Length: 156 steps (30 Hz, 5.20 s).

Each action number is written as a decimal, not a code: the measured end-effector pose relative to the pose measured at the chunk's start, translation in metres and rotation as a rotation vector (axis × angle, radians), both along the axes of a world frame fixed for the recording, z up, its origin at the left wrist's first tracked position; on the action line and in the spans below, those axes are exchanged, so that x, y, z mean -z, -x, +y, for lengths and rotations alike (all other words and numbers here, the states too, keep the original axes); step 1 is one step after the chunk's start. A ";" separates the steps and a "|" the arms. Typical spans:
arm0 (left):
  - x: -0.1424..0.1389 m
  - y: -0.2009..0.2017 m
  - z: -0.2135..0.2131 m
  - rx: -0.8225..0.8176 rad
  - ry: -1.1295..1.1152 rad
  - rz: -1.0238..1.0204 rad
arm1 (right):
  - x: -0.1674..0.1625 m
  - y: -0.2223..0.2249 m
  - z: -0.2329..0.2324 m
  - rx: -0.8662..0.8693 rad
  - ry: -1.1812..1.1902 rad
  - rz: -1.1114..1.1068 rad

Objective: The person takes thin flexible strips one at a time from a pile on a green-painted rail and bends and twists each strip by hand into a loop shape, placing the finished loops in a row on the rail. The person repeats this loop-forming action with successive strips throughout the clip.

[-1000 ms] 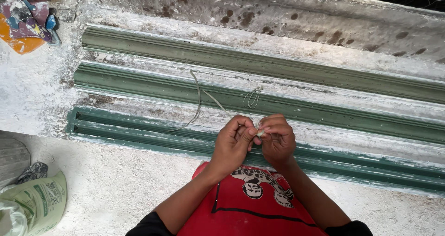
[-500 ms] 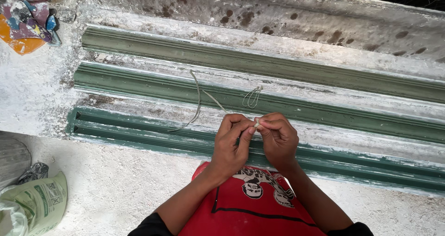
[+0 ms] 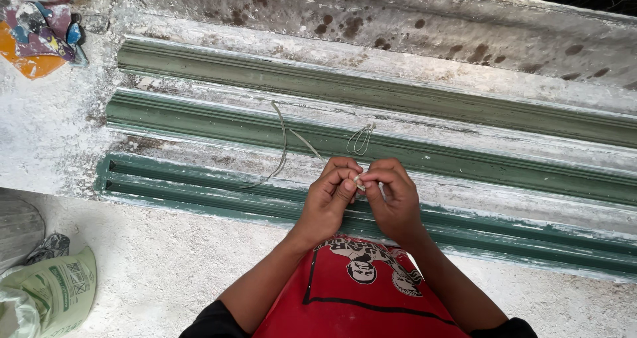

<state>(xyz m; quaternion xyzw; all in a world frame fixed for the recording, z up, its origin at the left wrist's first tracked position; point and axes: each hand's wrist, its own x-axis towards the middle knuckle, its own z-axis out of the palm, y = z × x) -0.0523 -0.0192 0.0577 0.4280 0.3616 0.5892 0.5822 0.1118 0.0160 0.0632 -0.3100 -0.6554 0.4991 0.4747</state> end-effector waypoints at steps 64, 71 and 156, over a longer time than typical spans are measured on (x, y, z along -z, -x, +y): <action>0.024 0.000 -0.002 0.291 0.258 -0.477 | 0.040 -0.035 0.009 -0.481 0.719 0.621; 0.032 -0.004 0.004 -0.013 0.301 0.072 | 0.054 -0.023 0.003 -0.092 0.658 0.275; 0.057 -0.022 0.053 -0.358 0.092 0.749 | 0.068 -0.052 -0.010 -0.098 0.301 -0.246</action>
